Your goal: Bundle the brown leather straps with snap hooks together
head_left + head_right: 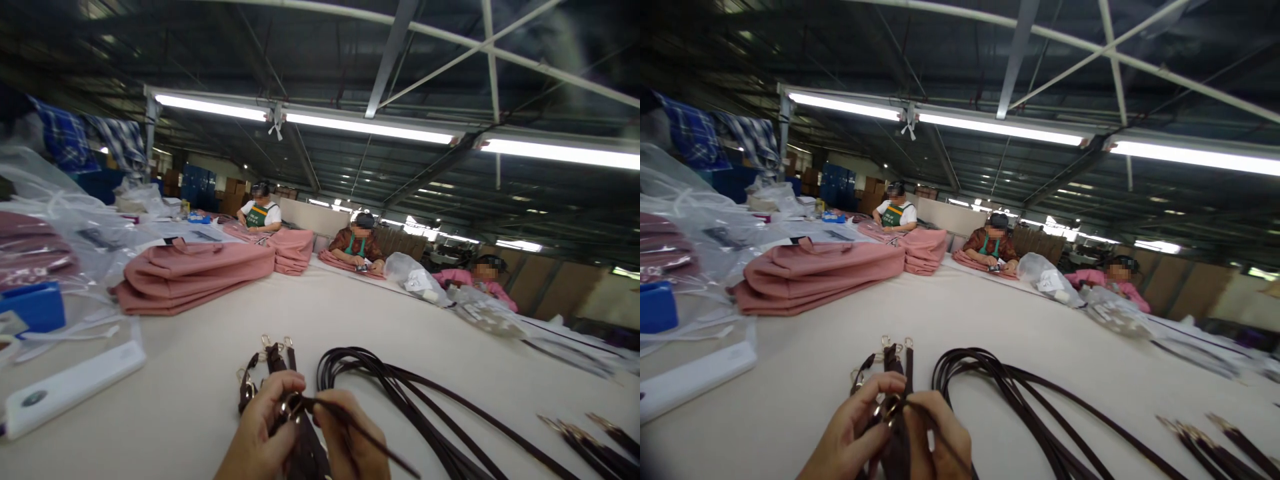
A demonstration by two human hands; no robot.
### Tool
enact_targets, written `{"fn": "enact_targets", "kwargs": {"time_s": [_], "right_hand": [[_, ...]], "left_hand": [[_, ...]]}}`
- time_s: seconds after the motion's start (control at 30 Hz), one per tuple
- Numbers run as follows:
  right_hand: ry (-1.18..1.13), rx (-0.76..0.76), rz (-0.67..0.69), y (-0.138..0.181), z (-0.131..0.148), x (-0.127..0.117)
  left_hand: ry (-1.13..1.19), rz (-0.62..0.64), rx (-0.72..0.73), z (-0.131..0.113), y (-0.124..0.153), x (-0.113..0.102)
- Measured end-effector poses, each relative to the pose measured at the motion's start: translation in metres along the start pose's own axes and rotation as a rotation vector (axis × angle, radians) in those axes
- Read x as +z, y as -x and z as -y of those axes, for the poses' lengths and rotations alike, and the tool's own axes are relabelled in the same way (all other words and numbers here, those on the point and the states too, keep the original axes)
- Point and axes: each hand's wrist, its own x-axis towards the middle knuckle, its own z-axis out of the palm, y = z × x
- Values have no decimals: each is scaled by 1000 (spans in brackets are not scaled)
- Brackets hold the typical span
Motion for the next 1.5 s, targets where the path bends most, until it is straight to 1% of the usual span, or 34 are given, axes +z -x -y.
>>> {"fn": "enact_targets", "kwargs": {"time_s": [0.07,0.13,0.2,0.27,0.4,0.47,0.53,0.63,0.73,0.8,0.97,1.1,1.27,1.5], "right_hand": [[-155,243,22,-5,-4,-7],[-261,383,69,-8,-7,-11],[-305,444,126,-10,-8,-12],[-339,496,136,-12,-8,-12],[-517,736,70,-16,-12,-12],[-613,842,45,-17,-15,-12],[-667,899,19,-17,-17,-11],[-678,922,4,-17,-19,-10],[-676,908,26,-17,-20,-10],[-673,890,44,-18,-20,-10],[-562,811,73,-20,-16,-14],[-510,746,112,-20,-12,-15],[-469,719,135,-14,-10,-14],[-421,683,156,-10,-12,-11]], "left_hand": [[4,21,4,1,-3,-1],[15,47,-37,2,-7,-3],[23,59,-93,3,-10,-6],[11,55,-127,3,-10,-8],[-51,14,-172,3,-8,-8],[-69,-30,-158,3,-7,-6],[-94,-64,-125,2,-7,-3],[-200,-84,-32,1,-8,-1],[-330,-88,62,1,-8,0],[-387,-85,89,1,-7,-1],[-519,-74,111,-3,-5,-5],[-536,-78,124,-10,-5,-4],[-567,-101,134,-17,-5,-3],[-647,-60,115,-20,-5,-7]]}}
